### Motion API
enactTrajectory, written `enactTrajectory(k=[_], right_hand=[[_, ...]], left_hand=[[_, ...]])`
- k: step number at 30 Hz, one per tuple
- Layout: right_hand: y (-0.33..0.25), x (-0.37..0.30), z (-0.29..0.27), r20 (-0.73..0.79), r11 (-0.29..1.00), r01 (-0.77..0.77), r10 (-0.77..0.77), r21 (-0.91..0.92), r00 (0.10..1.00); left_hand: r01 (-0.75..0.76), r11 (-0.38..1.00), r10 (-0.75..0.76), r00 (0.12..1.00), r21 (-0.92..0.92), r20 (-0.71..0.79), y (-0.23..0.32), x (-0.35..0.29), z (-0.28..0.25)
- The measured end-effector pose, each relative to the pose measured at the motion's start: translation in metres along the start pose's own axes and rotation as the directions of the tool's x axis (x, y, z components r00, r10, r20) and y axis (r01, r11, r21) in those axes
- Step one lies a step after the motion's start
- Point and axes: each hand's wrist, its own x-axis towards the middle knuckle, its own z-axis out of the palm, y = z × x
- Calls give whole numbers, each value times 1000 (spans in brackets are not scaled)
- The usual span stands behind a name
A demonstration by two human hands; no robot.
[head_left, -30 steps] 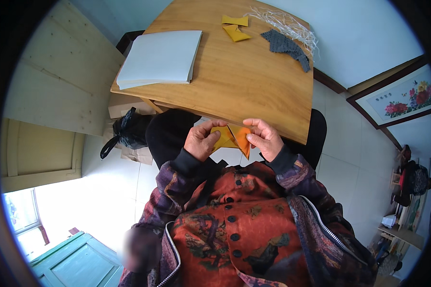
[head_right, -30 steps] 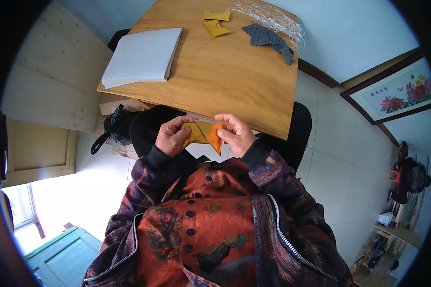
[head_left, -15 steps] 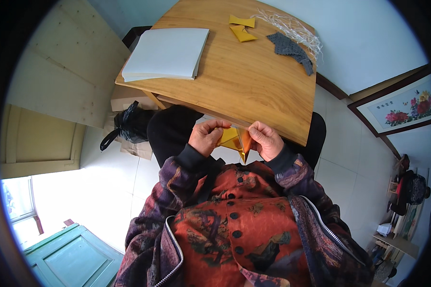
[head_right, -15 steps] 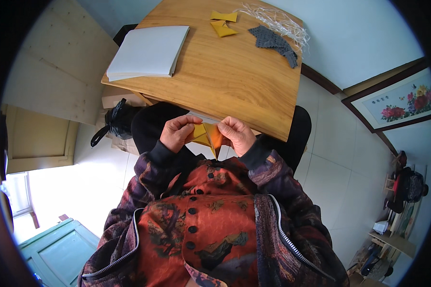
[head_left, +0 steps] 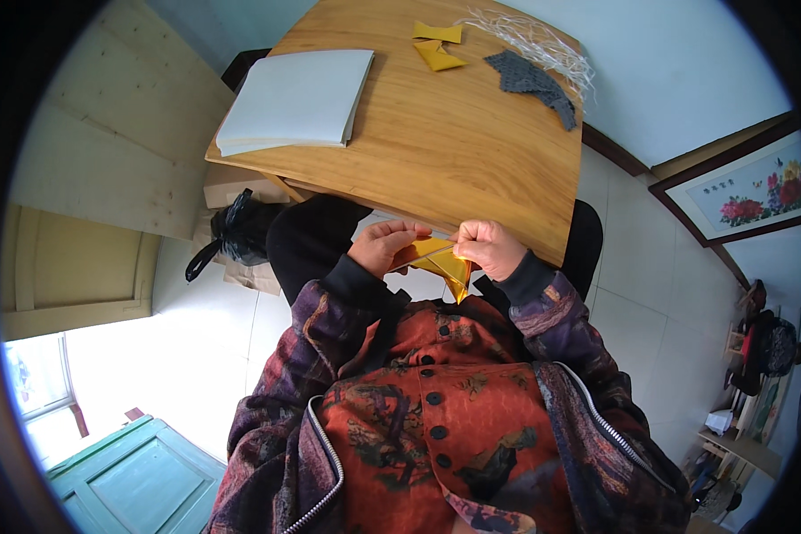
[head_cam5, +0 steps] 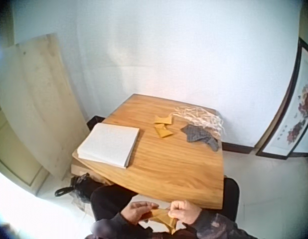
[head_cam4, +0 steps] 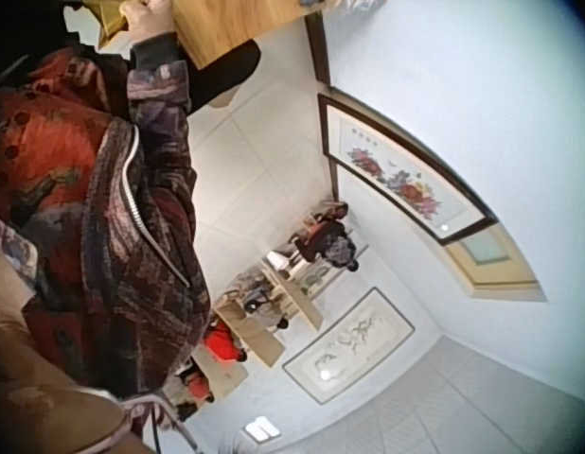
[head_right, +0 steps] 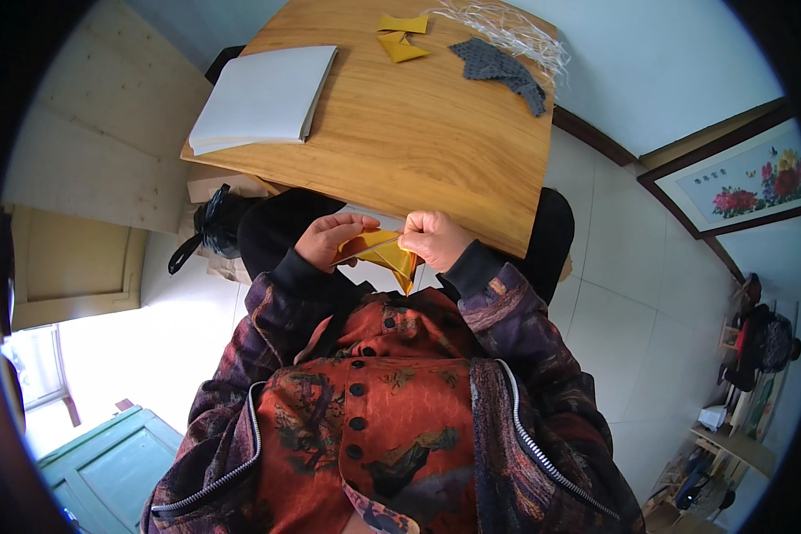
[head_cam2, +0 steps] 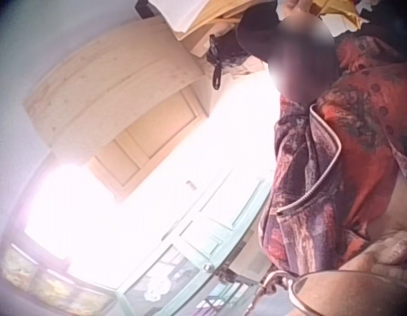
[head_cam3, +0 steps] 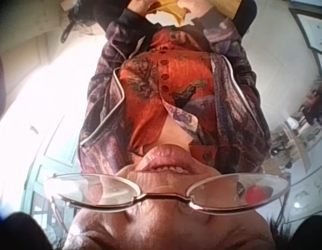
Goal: The person folds a yellow sheet of paper into a triangular shape on a wooden table, pressing the creases to form a compact folded piece. The person then picks up a white sheet and places a yellow sheet on top, aligning them on the table.
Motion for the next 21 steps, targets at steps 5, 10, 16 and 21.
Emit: enactTrajectory(k=[5, 10, 16, 21], right_hand=[[-3, -2, 2, -77, 1000, -6, 8, 27, 997], [-3, -3, -7, 69, 993, -67, 60, 94, 996], [-2, -3, -15, 127, 927, -173, 138, 331, 982], [-2, -3, -16, 101, 908, -182, 155, 377, 983]], left_hand=[[-3, 999, 2, 999, 33, 38, 7, -1, 2], [4, 998, -5, 1000, 63, 29, 7, -1, 1], [15, 986, 52, 920, -166, 389, 5, -3, -14], [-113, 963, 220, 851, -243, 477, -4, -4, -14]])
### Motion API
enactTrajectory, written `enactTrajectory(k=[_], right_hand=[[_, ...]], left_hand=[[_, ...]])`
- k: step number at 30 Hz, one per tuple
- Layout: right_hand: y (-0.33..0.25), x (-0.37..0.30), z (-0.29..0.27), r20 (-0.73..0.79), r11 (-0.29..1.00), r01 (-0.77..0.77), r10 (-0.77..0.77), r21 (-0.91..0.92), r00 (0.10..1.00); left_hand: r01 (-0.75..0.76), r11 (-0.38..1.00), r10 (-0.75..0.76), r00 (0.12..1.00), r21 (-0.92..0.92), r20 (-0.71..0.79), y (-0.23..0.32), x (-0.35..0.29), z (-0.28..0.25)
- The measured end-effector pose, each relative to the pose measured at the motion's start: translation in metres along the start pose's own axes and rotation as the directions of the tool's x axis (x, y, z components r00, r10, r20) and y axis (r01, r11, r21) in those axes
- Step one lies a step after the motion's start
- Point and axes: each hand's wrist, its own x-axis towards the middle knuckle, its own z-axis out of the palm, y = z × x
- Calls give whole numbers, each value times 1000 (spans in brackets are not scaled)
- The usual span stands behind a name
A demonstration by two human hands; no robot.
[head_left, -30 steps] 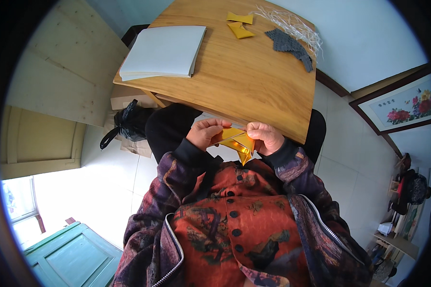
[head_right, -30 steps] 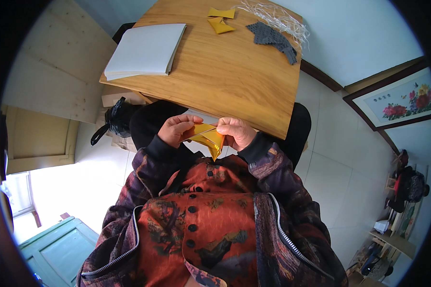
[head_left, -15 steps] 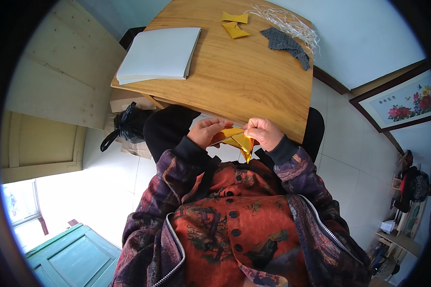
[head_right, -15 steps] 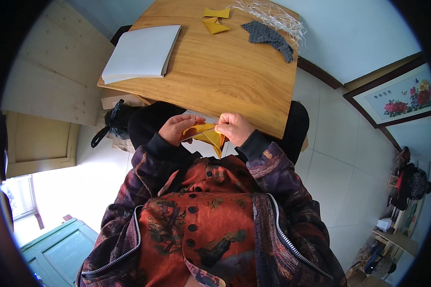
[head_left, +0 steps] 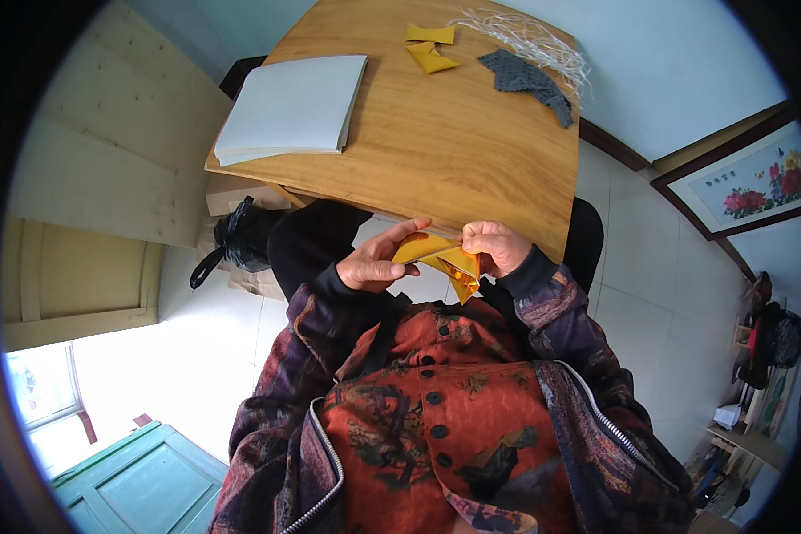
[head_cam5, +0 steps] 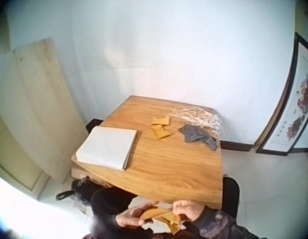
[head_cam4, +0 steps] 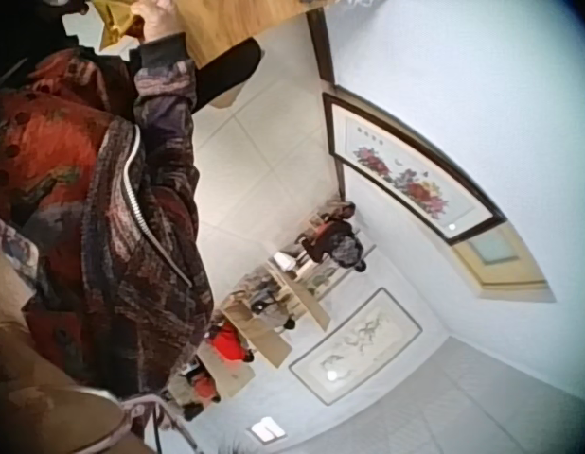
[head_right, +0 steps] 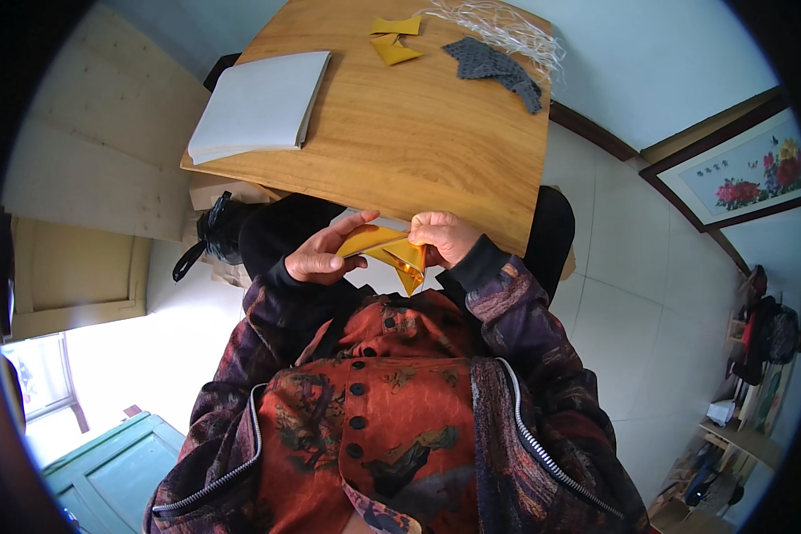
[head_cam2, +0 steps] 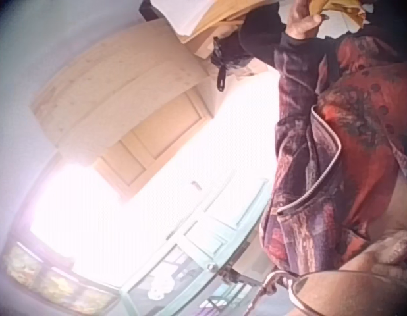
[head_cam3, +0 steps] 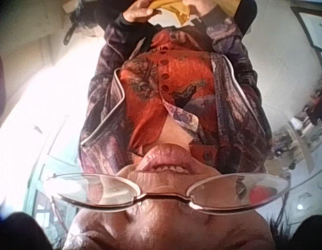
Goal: The person folds a yellow sheet of paper into a triangular shape on a wooden table, pressing the creases to form a compact folded piece. The person then picks up a white sheet and places a yellow sheet on top, aligning them on the table.
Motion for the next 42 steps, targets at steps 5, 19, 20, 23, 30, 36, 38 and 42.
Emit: enactTrajectory(k=[5, 19, 20, 23, 30, 36, 38, 42], right_hand=[[-1, 1, -2, 1, 1000, 19, -19, -2, 1000], [6, 0, -9, -28, 999, 40, -40, -2, 999], [5, 0, -9, -22, 999, 47, -47, 0, 999], [5, 0, -8, -34, 998, 66, -66, 2, 997], [7, 0, -9, -55, 998, 50, -51, -23, 997], [8, 3, -10, -51, 996, 78, -80, -47, 995], [10, 0, -10, -55, 995, 94, -96, -33, 994], [9, 4, -9, -80, 974, 136, -153, -179, 985]], left_hand=[[-33, 997, 36, 999, 71, -37, -4, 1, 0], [51, 939, 27, 975, 341, -221, -12, 12, 3], [63, 938, 18, 973, 341, -231, -13, 11, 4], [82, 917, 7, 975, 390, -222, -11, 12, 4], [99, 889, -7, 979, 447, -205, -4, 12, 5], [126, 865, -21, 976, 485, -215, -3, 12, 5], [120, 828, 1, 977, 548, -215, -3, 12, 6], [98, 784, 43, 977, 613, -211, -4, 13, 10]])
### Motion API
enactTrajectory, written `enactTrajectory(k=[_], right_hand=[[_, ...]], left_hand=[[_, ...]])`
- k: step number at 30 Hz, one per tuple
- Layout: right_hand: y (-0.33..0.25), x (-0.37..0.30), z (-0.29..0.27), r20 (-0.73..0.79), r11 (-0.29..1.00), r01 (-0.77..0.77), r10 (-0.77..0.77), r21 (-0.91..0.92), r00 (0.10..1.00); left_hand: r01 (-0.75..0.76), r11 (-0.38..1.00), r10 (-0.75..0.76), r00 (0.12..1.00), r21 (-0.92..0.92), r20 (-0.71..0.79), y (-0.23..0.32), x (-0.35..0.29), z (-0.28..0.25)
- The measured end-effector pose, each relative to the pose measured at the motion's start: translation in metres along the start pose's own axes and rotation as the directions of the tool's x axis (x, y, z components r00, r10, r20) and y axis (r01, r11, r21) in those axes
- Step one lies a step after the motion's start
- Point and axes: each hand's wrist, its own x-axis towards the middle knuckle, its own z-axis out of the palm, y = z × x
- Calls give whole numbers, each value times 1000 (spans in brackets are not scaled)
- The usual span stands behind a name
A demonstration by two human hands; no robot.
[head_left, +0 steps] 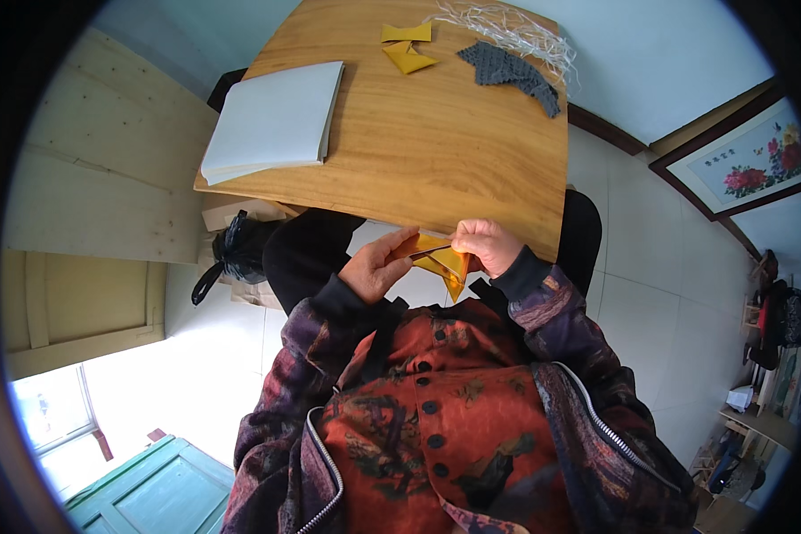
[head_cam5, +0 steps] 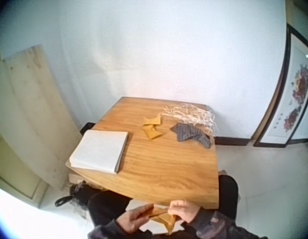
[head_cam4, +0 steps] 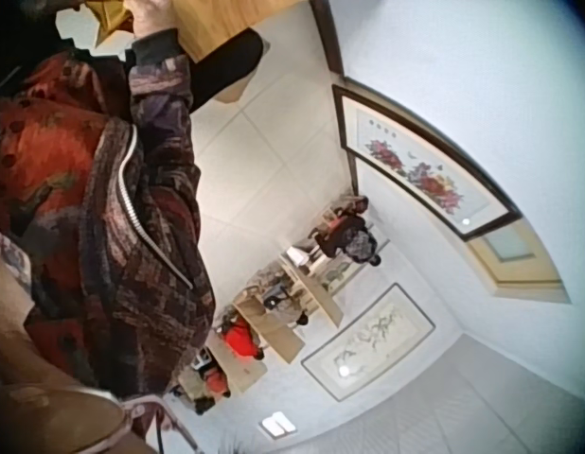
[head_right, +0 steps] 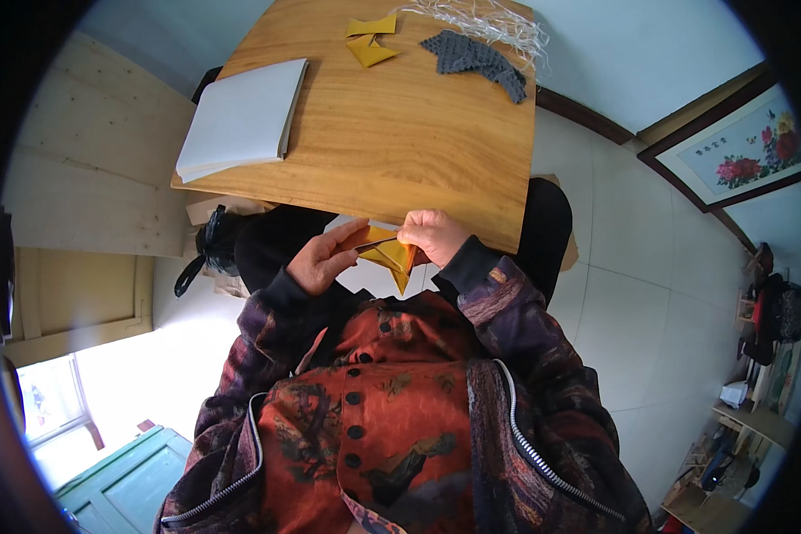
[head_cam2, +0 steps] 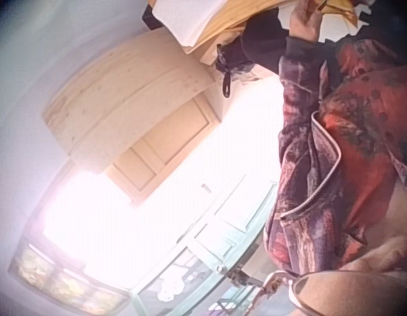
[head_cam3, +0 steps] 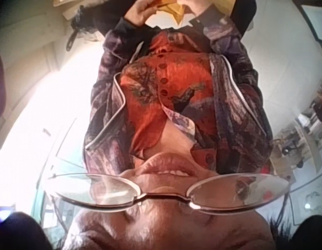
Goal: The person folds a yellow sheet of paper into a triangular shape on a wooden table, pressing the creases to form a compact folded piece. The person then picks up a white sheet and places a yellow sheet on top, aligning them on the table.
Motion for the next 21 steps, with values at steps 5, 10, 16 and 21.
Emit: enactTrajectory(k=[5, 10, 16, 21], right_hand=[[5, 2, 10, -203, 945, 98, -167, -312, 965], [13, 11, 28, -330, 767, 274, -529, -580, 782], [-3, 19, 7, -290, 919, 284, -361, -275, 886], [-17, 39, -12, -359, 855, 204, -401, -476, 843]], left_hand=[[7, 1000, -7, 1000, 3, -25, 3, 4, 2], [-32, 996, 26, 997, -86, -75, 0, 7, 8], [-168, 983, 147, 964, -78, -224, -2, 25, 4], [-246, 969, 240, 936, 12, -257, -2, 61, 6]])
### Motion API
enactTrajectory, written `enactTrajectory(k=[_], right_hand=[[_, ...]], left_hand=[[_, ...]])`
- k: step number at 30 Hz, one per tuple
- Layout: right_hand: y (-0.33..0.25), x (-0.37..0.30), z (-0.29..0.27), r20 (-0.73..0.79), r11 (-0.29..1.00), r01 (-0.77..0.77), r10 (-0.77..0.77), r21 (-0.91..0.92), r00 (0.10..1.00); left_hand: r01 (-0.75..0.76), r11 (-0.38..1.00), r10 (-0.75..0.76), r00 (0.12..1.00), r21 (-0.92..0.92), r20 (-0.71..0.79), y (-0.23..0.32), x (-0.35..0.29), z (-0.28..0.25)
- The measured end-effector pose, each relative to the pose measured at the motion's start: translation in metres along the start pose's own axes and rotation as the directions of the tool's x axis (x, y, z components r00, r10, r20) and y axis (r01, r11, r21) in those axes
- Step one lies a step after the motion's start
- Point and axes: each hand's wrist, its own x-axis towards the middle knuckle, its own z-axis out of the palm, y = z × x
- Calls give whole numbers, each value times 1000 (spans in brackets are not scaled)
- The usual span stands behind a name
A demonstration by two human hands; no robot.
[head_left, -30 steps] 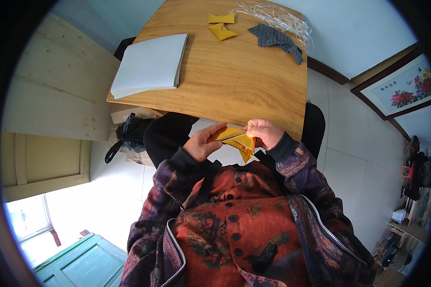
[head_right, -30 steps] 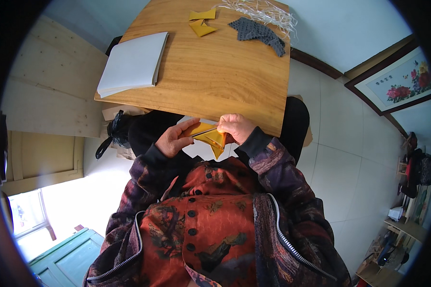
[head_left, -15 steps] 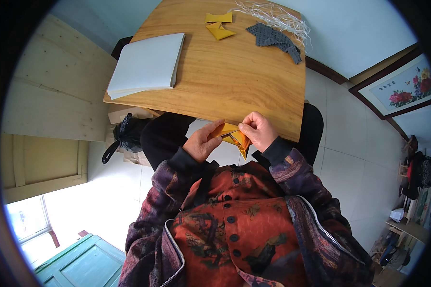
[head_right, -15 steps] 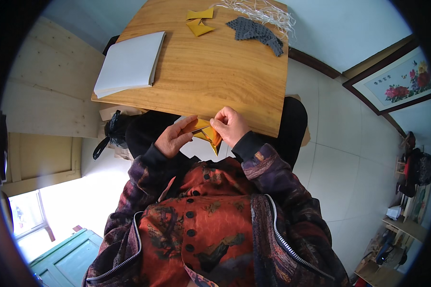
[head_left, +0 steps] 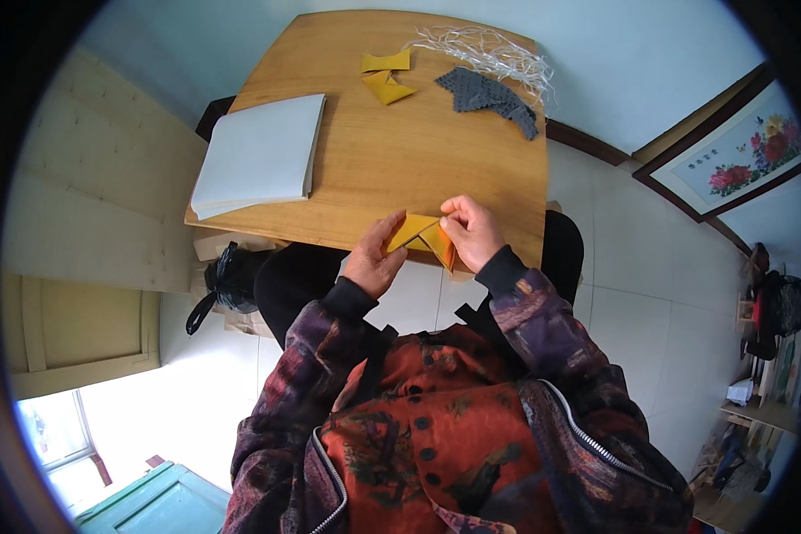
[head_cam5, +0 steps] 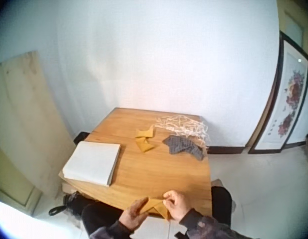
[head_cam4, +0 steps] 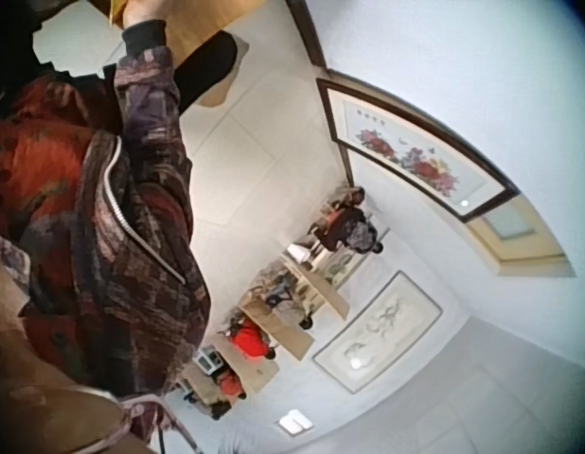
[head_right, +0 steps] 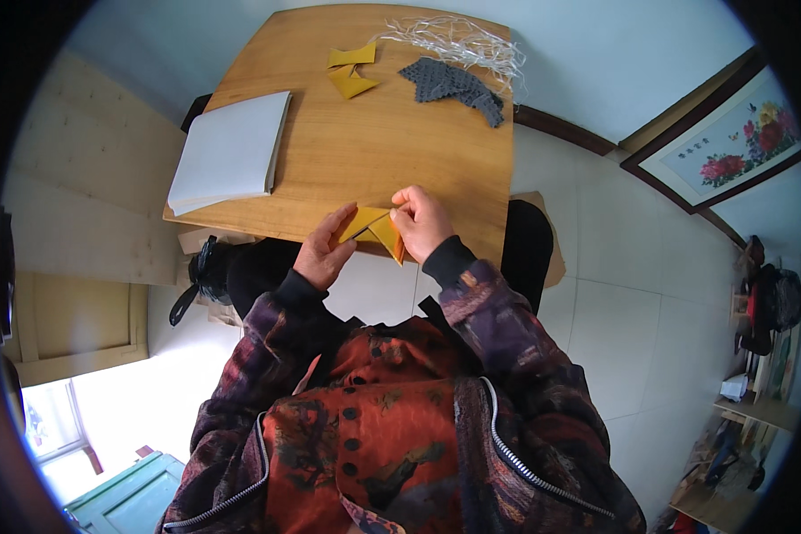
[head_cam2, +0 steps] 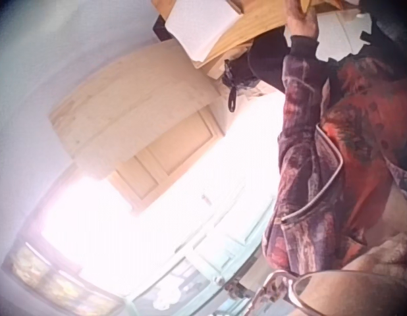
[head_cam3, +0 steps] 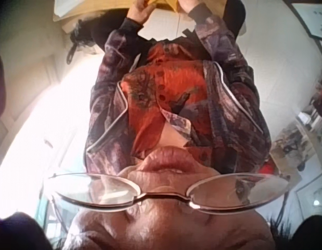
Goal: The person folds a yellow sheet of paper into a triangular shape on a wooden table, pressing the creases to form a compact folded piece. The person then picks up a white sheet and places a yellow sheet on top, aligning them on the table.
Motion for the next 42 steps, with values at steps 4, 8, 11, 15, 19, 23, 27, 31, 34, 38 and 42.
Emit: enactTrajectory(k=[4, 8, 11, 15, 19, 23, 27, 31, 34, 38, 42], right_hand=[[2, 21, -3, -120, 906, 135, -198, -400, 973], [5, 21, -14, -34, 760, 304, -393, -575, 919], [9, 5, -21, 91, 694, 415, -454, -588, 887], [13, -19, -22, 334, 529, 467, -332, -708, 882], [16, -21, -17, 364, 498, 465, -291, -732, 885], [15, -22, -16, 378, 470, 464, -270, -751, 886], [10, -23, -16, 383, 486, 454, -243, -747, 891], [3, -23, -16, 402, 498, 410, -129, -764, 907], [0, -23, -15, 394, 501, 403, -129, -766, 910], [1, -22, -15, 387, 511, 414, -164, -754, 907], [1, -31, -27, 393, 493, 407, -137, -769, 909]], left_hand=[[-71, 612, 128, 992, 787, -10, -2, 25, 0], [-84, 446, 122, 992, 891, 33, -2, 25, 2], [-124, 420, 130, 989, 899, 75, -1, 21, 0], [-217, 323, 113, 975, 921, 190, -2, 21, 4], [-286, 254, 138, 956, 924, 259, -6, 25, 5], [-302, 174, 157, 948, 937, 276, -10, 25, 6], [-310, 126, 162, 944, 942, 289, -8, 24, 7], [-310, 145, 146, 946, 940, 289, -4, 24, 8], [-292, 141, 116, 954, 946, 277, -3, 25, 9], [-290, 143, 122, 954, 946, 274, -3, 25, 9], [-296, 150, 119, 953, 943, 280, -5, 24, 8]])
